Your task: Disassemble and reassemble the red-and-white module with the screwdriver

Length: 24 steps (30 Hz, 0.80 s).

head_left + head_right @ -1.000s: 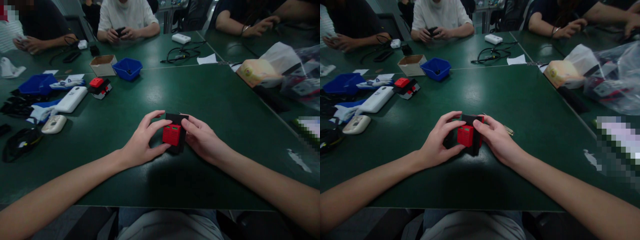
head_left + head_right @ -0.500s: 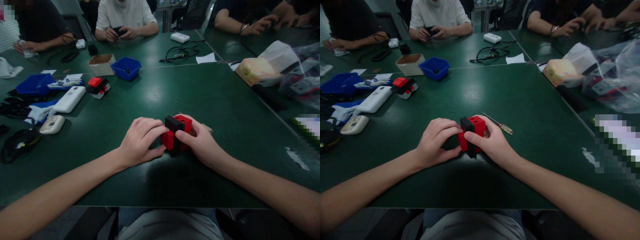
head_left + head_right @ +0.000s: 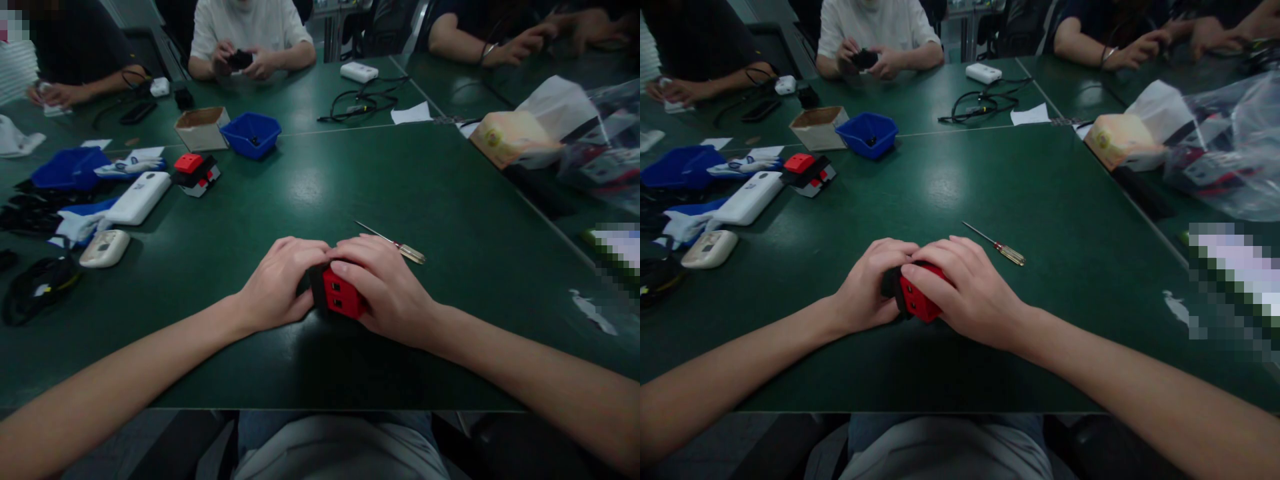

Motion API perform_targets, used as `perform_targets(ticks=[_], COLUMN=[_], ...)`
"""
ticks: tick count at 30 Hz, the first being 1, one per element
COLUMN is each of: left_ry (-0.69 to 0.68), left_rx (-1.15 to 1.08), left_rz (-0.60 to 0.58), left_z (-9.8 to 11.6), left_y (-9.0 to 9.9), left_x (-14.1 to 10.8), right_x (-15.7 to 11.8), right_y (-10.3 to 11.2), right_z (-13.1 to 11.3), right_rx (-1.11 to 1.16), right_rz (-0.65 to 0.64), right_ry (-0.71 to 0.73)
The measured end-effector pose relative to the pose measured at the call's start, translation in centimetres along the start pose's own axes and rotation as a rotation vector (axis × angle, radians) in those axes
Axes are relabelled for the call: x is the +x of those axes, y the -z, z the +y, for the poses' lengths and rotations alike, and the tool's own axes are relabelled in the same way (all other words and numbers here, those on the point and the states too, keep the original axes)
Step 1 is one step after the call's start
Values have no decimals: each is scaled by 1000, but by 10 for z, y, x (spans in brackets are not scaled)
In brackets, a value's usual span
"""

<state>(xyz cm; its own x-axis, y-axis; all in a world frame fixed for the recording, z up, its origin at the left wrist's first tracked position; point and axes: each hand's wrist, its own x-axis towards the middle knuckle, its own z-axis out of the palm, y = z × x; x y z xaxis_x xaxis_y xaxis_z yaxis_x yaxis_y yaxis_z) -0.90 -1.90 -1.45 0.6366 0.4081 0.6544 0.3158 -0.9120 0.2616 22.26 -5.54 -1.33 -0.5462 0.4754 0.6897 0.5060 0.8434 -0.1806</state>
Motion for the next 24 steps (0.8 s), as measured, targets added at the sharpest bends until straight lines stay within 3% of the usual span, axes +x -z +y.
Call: perform_targets(ticks=[4,7,11,15,17,19,21,24], left_ry=[-8,44,338,621,763,932,1064,1184], left_rx=[-39,1,14,-143,-345,-676,-1026,-1323], left_rz=[3,-133,-234,-307,-228,-43,131,265], left_z=[0,-10,-36,-43,-36,-27,-19,-15], left_y=[6,26,53,54,48,43,40,41], left_x=[1,1,3,5,6,9,12,17], right_x=[1,1,2,10,15,20,24,25], right_y=[6,10,8,0,-2,-3,-2,0], right_z=[6,11,9,4,2,3,5,8], right_rx=[-88,27,359,862,1114,1330,1494,1630], right_rz=[15,77,138,243,270,279,292,315], right_ry=[98,13,-439,-943,-1182,-1353,-1433,-1467])
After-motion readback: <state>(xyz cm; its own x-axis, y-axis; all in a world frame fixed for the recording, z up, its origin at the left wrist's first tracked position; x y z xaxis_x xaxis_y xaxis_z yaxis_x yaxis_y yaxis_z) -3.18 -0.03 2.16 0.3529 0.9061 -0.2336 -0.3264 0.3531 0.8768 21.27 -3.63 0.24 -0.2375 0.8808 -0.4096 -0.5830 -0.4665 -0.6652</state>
